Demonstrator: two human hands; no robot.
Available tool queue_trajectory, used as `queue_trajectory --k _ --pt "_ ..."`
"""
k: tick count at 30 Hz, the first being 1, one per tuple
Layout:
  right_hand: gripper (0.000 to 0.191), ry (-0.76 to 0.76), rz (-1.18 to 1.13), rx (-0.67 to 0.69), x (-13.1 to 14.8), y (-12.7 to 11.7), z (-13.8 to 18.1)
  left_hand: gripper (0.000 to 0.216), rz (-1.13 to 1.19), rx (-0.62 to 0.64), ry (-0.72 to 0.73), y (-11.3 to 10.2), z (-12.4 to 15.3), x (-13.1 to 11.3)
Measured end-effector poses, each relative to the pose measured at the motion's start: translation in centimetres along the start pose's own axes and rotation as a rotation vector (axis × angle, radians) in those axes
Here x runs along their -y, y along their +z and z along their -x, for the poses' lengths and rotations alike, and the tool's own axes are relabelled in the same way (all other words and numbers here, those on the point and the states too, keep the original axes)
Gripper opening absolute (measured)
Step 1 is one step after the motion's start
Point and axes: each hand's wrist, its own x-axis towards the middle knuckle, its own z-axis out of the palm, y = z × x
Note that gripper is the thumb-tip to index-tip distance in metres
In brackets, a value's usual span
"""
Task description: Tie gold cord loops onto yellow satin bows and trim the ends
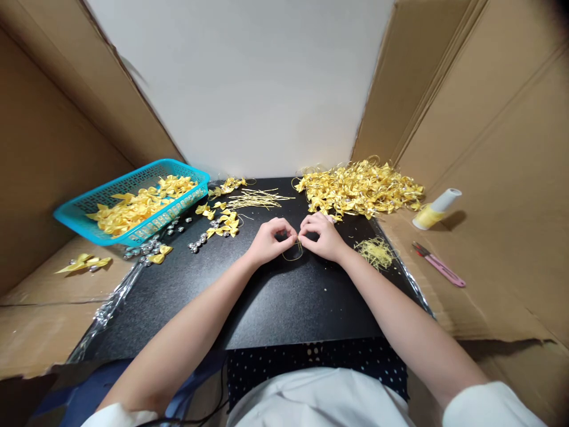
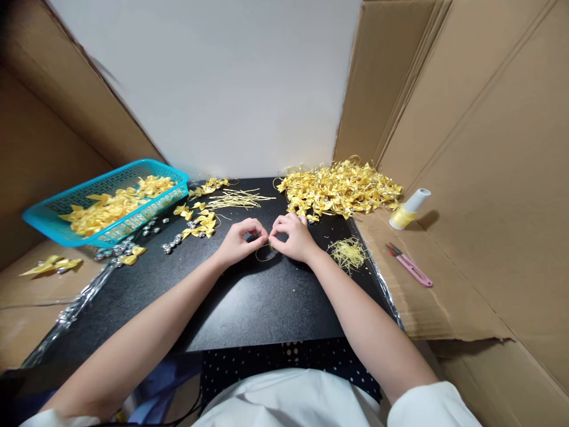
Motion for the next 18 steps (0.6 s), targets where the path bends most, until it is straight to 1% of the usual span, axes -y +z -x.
queue_trajectory --k 5,12,15,18 --pt "0.016 -0.022 0.027 -0.002 0.07 0.12 0.09 0.008 -0.107 -0.025 0.099 -0.13 0.13 -0.27" --pt "0.016 -0.022 0.051 0.016 -0.04 0.35 0.1 0.009 -0.269 -0.012 0.163 0.03 0.15 -0.2" --pt "0.016 -0.018 0.044 0.006 -0.03 0.37 0.09 0.009 -0.271 -0.022 0.151 0.22 0.17 -0.09" --pt "0.016 -0.007 0.043 0.005 0.07 0.29 0.08 0.009 -0.212 -0.04 0.094 0.31 0.18 -0.19"
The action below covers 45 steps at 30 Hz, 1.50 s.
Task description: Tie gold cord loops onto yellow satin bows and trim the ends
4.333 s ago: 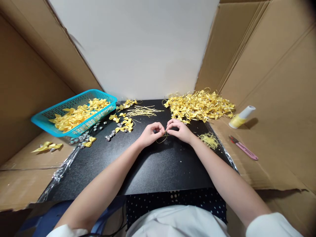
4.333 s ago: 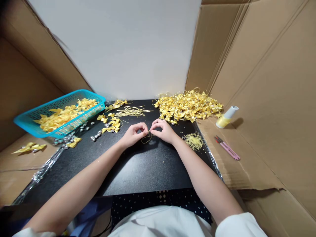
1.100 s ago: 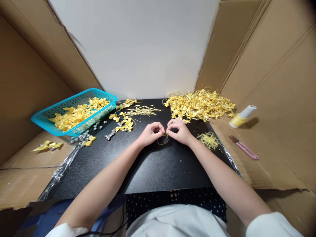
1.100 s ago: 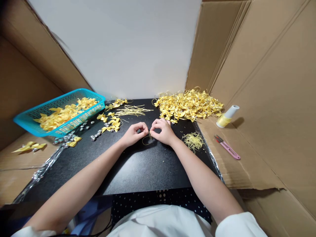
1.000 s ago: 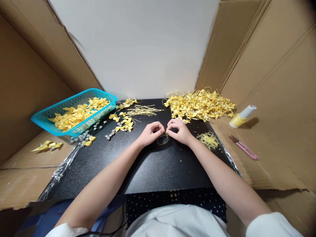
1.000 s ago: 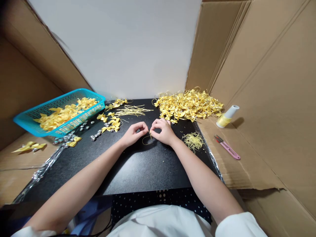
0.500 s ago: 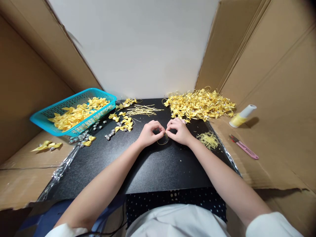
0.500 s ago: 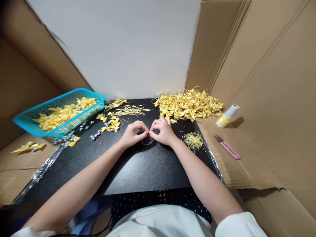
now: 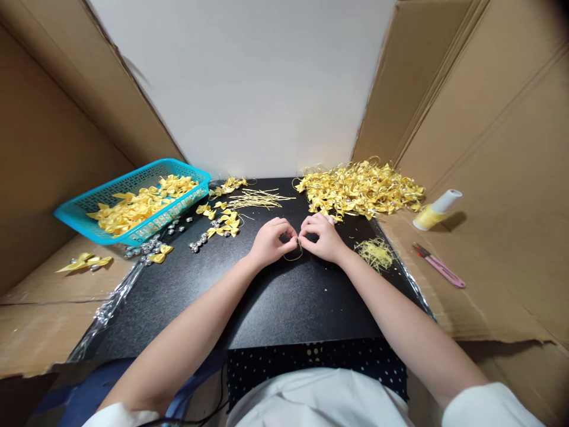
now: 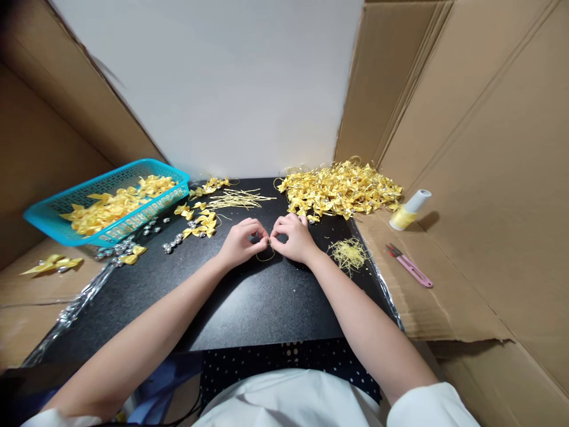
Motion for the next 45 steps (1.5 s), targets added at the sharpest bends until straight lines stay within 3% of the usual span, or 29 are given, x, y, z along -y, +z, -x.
queue_trajectory --k 10,20,45 --pt "0.008 0.04 0.003 -0.09 0.27 -0.34 -0.05 0.011 0.146 -0.063 -0.063 0.06 -0.01 -0.09" --pt "0.014 0.01 0.056 -0.081 0.33 0.13 0.01 0.009 0.052 -0.017 -0.035 0.03 0.0 -0.38" --pt "0.015 -0.02 0.065 -0.116 0.36 -0.06 -0.02 0.01 0.049 -0.059 -0.031 0.34 0.1 0.1"
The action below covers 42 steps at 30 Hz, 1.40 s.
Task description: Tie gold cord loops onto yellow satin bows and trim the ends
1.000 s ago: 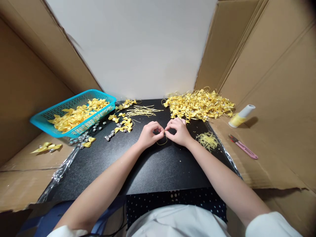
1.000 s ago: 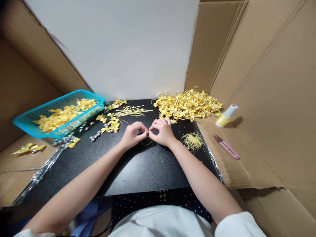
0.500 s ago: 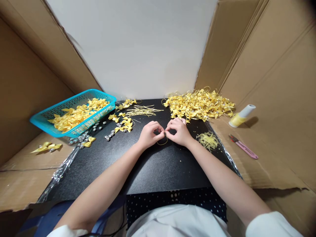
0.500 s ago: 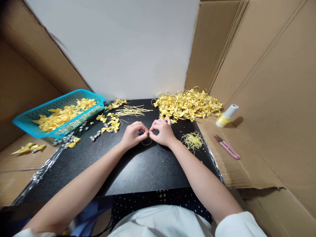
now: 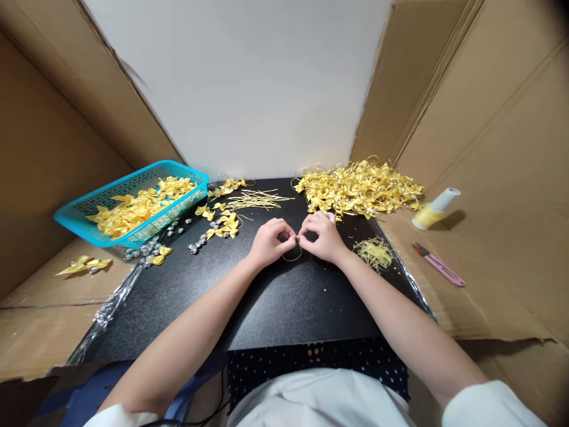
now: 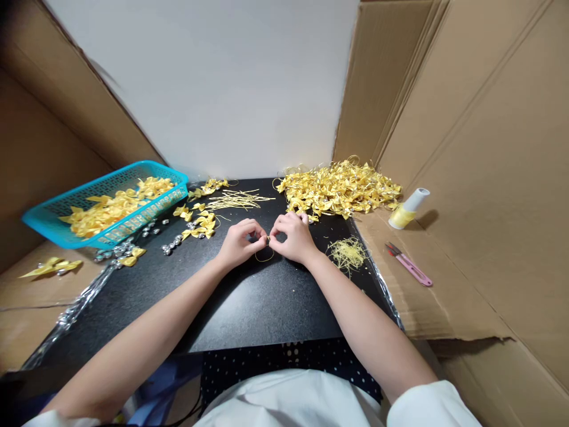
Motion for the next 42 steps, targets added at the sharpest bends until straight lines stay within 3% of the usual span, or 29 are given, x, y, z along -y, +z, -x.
queue_trajectory --k 12,21,30,35,42 --pt "0.012 0.002 0.017 -0.05 -0.31 -0.09 0.01 0.011 0.013 -0.007 -0.08 -0.42 -0.12 -0.12" --pt "0.013 -0.001 0.046 -0.089 -0.28 -0.13 0.08 0.026 0.094 0.178 -0.08 -0.17 -0.2 -0.38" --pt "0.011 0.04 0.054 -0.115 -0.62 -0.26 0.0 0.027 0.203 0.125 -0.17 -0.2 -0.37 0.02" --pt "0.004 0.048 0.003 -0.096 -0.18 -0.61 0.06 0.027 0.214 0.154 -0.156 -0.23 -0.34 0.02" --pt "0.012 0.045 -0.025 -0.055 0.13 -0.12 -0.04 0.029 0.167 0.186 -0.082 -0.26 -0.33 0.05"
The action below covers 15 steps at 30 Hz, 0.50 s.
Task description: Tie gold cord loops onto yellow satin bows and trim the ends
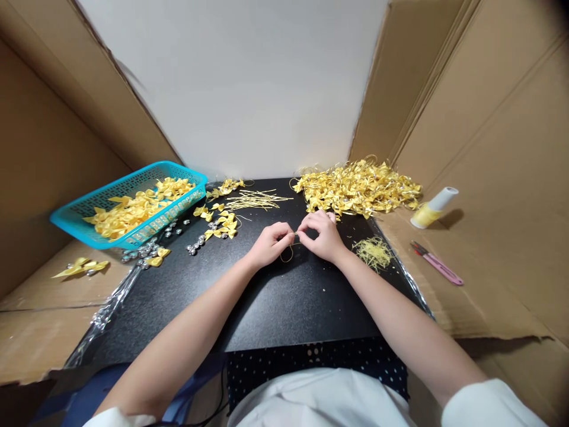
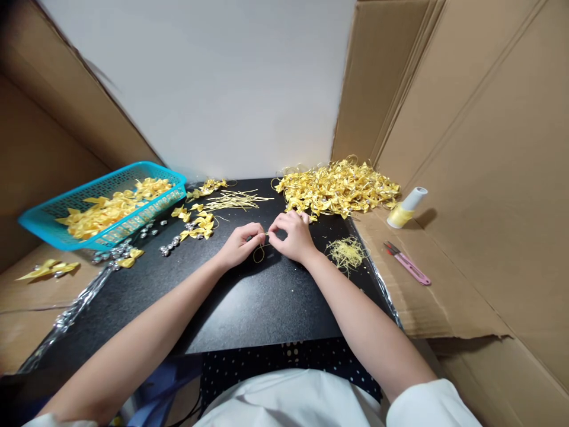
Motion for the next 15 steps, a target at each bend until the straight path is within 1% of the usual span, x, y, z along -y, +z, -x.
queue_trajectory --k 4,8,10,12,15 --pt "0.014 0.016 -0.008 -0.042 -0.2 -0.08 -0.02 0.03 -0.023 0.003 0.01 -0.04 -0.01 0.02" --pt "0.01 0.071 -0.005 -0.03 -0.13 -0.46 -0.07 0.029 -0.029 0.006 0.019 -0.06 -0.01 0.04" --pt "0.008 0.107 -0.032 -0.001 -0.11 -0.45 -0.11 0.029 -0.036 0.014 0.02 -0.08 0.01 0.04" --pt "0.007 0.127 -0.071 0.061 -0.15 -0.26 -0.16 0.029 -0.047 0.024 0.024 -0.09 0.04 0.05" --pt "0.008 0.121 -0.124 0.135 -0.31 0.08 -0.22 0.028 -0.065 0.03 0.047 -0.1 0.09 0.15"
